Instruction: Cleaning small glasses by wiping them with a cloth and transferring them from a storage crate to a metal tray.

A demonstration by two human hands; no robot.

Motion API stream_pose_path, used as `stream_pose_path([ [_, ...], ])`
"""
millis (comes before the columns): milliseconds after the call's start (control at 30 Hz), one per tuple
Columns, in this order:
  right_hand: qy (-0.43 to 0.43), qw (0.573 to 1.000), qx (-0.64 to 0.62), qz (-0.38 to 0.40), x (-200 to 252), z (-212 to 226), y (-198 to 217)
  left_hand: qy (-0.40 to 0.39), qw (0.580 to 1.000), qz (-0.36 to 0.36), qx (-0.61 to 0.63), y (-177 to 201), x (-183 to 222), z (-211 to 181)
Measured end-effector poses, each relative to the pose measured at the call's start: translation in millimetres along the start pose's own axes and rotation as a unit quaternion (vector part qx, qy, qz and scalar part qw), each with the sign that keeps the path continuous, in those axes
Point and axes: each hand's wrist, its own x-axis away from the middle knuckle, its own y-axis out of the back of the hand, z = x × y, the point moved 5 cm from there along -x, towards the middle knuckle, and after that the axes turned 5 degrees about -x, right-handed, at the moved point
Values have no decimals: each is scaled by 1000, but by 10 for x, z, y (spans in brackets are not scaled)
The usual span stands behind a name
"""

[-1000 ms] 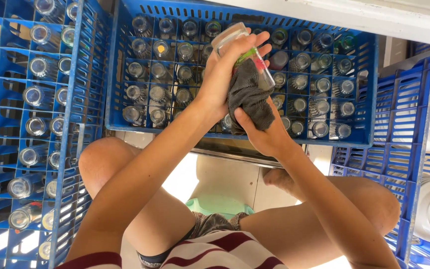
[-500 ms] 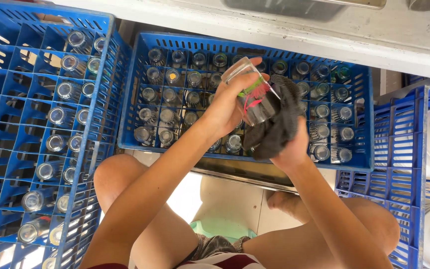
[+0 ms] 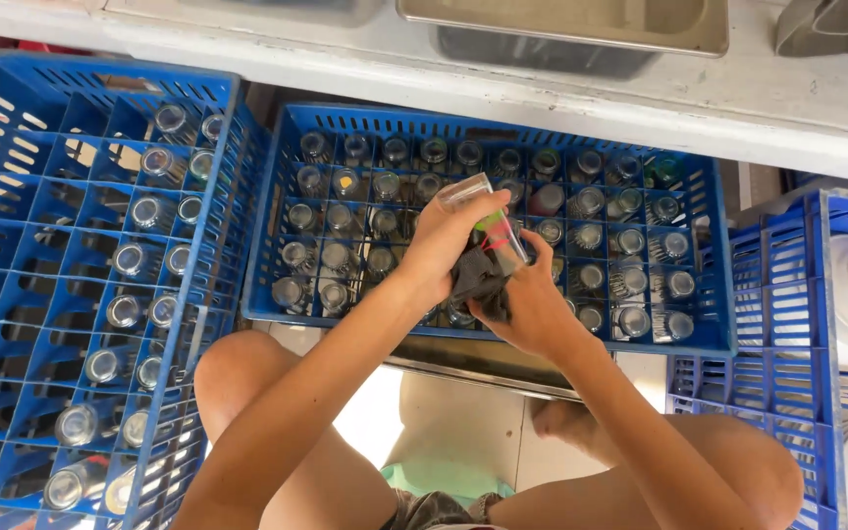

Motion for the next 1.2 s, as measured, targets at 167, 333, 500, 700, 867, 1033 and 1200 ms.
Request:
stream_pose_path([
  [167, -72, 947, -310, -49, 252, -360, -294, 12, 993, 29, 113, -8, -56, 53],
  [333, -173, 830, -523, -90, 393, -610, -512, -34, 990, 42, 128, -15, -287, 123],
  [500, -74, 992, -98, -13, -9, 139, 360, -103, 992, 35, 68, -53, -255, 96],
  [700, -107, 925, -354, -92, 36, -164, 2, -31, 995, 45, 85, 50, -233, 108],
  [867, -137, 781, -601, -94, 86, -276, -115, -70, 991, 17, 114, -11, -247, -6],
  [1033, 87, 988, 49, -114, -94, 152, 431, -161, 980, -96, 63, 96, -151, -279],
  [1200, -233, 808, -540, -46, 53, -246, -64, 59, 991, -72, 92, -89, 171, -407],
])
